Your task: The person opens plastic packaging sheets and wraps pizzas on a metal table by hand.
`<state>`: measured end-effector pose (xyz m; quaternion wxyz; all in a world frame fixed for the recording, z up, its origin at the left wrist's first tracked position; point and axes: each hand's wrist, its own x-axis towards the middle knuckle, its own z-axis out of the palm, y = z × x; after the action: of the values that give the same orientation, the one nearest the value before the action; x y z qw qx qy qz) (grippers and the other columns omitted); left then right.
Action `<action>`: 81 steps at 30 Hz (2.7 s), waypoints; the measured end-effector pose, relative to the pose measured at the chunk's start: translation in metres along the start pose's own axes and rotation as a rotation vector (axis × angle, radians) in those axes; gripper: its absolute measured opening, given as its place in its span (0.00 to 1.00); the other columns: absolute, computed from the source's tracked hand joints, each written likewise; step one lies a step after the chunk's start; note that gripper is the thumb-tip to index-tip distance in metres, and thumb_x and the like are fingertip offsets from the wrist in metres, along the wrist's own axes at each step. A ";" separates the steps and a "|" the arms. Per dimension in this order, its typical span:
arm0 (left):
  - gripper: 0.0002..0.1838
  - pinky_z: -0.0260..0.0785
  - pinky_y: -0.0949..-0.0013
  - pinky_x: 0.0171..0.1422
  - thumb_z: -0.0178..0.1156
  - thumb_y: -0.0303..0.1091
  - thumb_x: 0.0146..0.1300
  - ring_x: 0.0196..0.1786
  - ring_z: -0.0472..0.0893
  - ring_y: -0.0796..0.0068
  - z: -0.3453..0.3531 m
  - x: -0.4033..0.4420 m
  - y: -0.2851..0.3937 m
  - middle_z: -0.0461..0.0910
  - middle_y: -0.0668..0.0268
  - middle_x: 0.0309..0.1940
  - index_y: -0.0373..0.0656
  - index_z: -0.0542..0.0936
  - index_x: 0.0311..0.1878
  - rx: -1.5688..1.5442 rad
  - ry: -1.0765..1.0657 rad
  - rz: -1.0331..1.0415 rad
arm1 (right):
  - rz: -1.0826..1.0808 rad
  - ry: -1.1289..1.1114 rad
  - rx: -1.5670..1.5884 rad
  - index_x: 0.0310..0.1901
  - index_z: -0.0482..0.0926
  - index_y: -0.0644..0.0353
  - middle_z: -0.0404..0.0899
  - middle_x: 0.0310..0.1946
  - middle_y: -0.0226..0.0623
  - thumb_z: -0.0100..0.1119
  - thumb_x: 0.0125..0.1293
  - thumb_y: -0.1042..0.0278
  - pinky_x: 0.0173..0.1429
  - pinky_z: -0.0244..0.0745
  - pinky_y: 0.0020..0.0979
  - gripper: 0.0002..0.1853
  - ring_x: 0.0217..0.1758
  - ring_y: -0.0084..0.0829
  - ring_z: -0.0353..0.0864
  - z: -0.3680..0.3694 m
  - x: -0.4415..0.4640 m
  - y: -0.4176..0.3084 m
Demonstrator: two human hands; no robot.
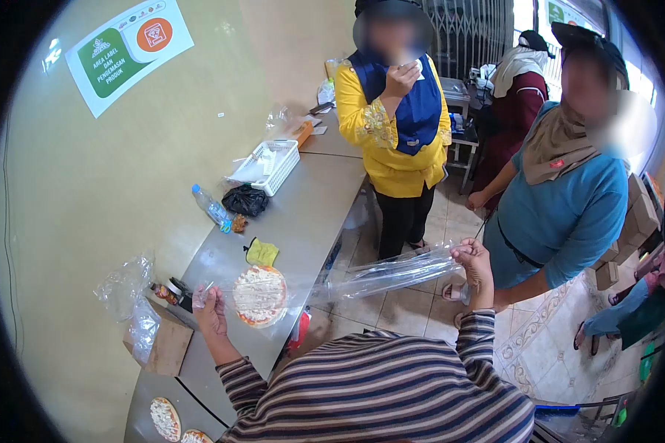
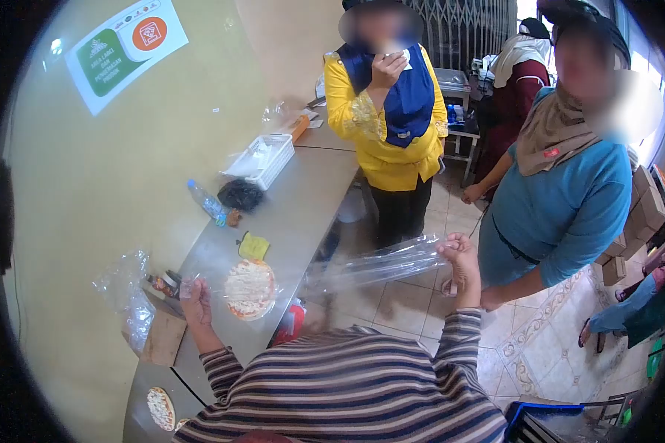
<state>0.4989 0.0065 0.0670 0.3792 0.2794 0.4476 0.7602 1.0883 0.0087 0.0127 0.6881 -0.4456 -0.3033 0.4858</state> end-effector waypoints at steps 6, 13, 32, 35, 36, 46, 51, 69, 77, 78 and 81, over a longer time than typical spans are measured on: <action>0.17 0.74 0.77 0.34 0.61 0.28 0.57 0.32 0.79 0.77 -0.005 0.004 0.001 0.79 0.62 0.34 0.41 0.70 0.50 -0.022 0.023 0.040 | -0.023 0.140 0.045 0.40 0.69 0.62 0.77 0.26 0.34 0.55 0.49 0.87 0.34 0.72 0.20 0.16 0.28 0.24 0.77 0.005 0.017 0.010; 0.11 0.72 0.76 0.35 0.57 0.32 0.61 0.32 0.76 0.80 -0.016 0.034 0.016 0.78 0.66 0.35 0.44 0.72 0.47 -0.120 0.123 0.080 | 0.011 0.103 0.124 0.38 0.72 0.62 0.72 0.24 0.28 0.55 0.58 0.80 0.31 0.68 0.20 0.07 0.26 0.20 0.72 0.035 0.045 0.024; 0.06 0.61 0.85 0.20 0.54 0.34 0.64 0.21 0.69 0.87 -0.077 0.016 0.064 0.73 0.71 0.23 0.44 0.73 0.39 0.102 0.244 0.224 | 0.040 0.042 0.108 0.34 0.71 0.60 0.75 0.20 0.32 0.53 0.63 0.69 0.16 0.62 0.21 0.05 0.17 0.20 0.70 0.097 0.065 0.039; 0.06 0.66 0.81 0.26 0.53 0.32 0.64 0.26 0.72 0.82 -0.083 0.013 0.061 0.76 0.66 0.29 0.43 0.72 0.42 0.121 0.213 0.283 | 0.085 -0.002 0.084 0.34 0.71 0.59 0.75 0.21 0.31 0.53 0.63 0.70 0.19 0.63 0.21 0.04 0.19 0.20 0.72 0.096 0.064 0.039; 0.07 0.68 0.79 0.28 0.53 0.31 0.64 0.28 0.74 0.80 -0.081 0.011 0.060 0.77 0.65 0.31 0.43 0.71 0.43 0.121 0.205 0.310 | 0.028 -0.053 0.052 0.34 0.71 0.58 0.77 0.23 0.31 0.53 0.63 0.72 0.22 0.65 0.20 0.02 0.21 0.21 0.73 0.095 0.063 0.038; 0.12 0.73 0.73 0.41 0.55 0.26 0.61 0.39 0.76 0.76 -0.100 0.020 0.067 0.76 0.62 0.42 0.43 0.69 0.49 0.143 0.174 0.239 | 0.084 -0.265 -0.017 0.34 0.76 0.63 0.78 0.34 0.37 0.45 0.57 0.85 0.35 0.70 0.20 0.09 0.30 0.22 0.74 0.073 0.059 0.036; 0.23 0.71 0.69 0.51 0.59 0.31 0.59 0.45 0.75 0.73 -0.104 0.027 0.064 0.75 0.63 0.44 0.39 0.66 0.57 -0.054 -0.058 0.287 | 0.010 -0.239 0.000 0.37 0.77 0.65 0.78 0.36 0.34 0.48 0.55 0.87 0.38 0.70 0.20 0.11 0.32 0.21 0.75 0.075 0.058 0.031; 0.25 0.71 0.65 0.54 0.47 0.15 0.57 0.56 0.71 0.69 -0.074 -0.028 0.093 0.66 0.60 0.59 0.41 0.64 0.60 0.368 0.065 0.016 | -0.130 -0.379 -0.261 0.55 0.69 0.58 0.67 0.53 0.30 0.51 0.49 0.91 0.43 0.71 0.22 0.29 0.43 0.22 0.73 0.110 0.043 0.015; 0.13 0.73 0.68 0.51 0.48 0.17 0.59 0.49 0.75 0.72 -0.152 -0.109 0.088 0.75 0.60 0.48 0.37 0.74 0.47 0.639 0.308 0.020 | -0.034 -0.666 -0.387 0.39 0.77 0.67 0.74 0.45 0.35 0.54 0.54 0.87 0.51 0.68 0.21 0.10 0.46 0.22 0.73 0.166 0.050 0.105; 0.14 0.73 0.68 0.52 0.47 0.16 0.59 0.49 0.75 0.73 -0.159 -0.119 0.087 0.75 0.59 0.47 0.36 0.74 0.48 0.601 0.342 -0.004 | 0.002 -0.687 -0.409 0.39 0.76 0.67 0.74 0.46 0.35 0.54 0.54 0.88 0.51 0.68 0.21 0.11 0.46 0.21 0.73 0.176 0.044 0.116; 0.19 0.73 0.66 0.54 0.45 0.15 0.60 0.49 0.75 0.72 -0.201 -0.143 0.081 0.73 0.58 0.49 0.33 0.71 0.54 0.620 0.485 -0.022 | -0.024 -0.790 -0.422 0.41 0.75 0.68 0.73 0.47 0.34 0.53 0.53 0.90 0.51 0.68 0.20 0.13 0.45 0.21 0.73 0.212 0.016 0.145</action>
<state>0.3986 -0.2316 0.0381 0.1680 0.1881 0.7355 0.6288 0.8556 0.1101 -0.0304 0.4192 -0.3529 -0.6404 0.5381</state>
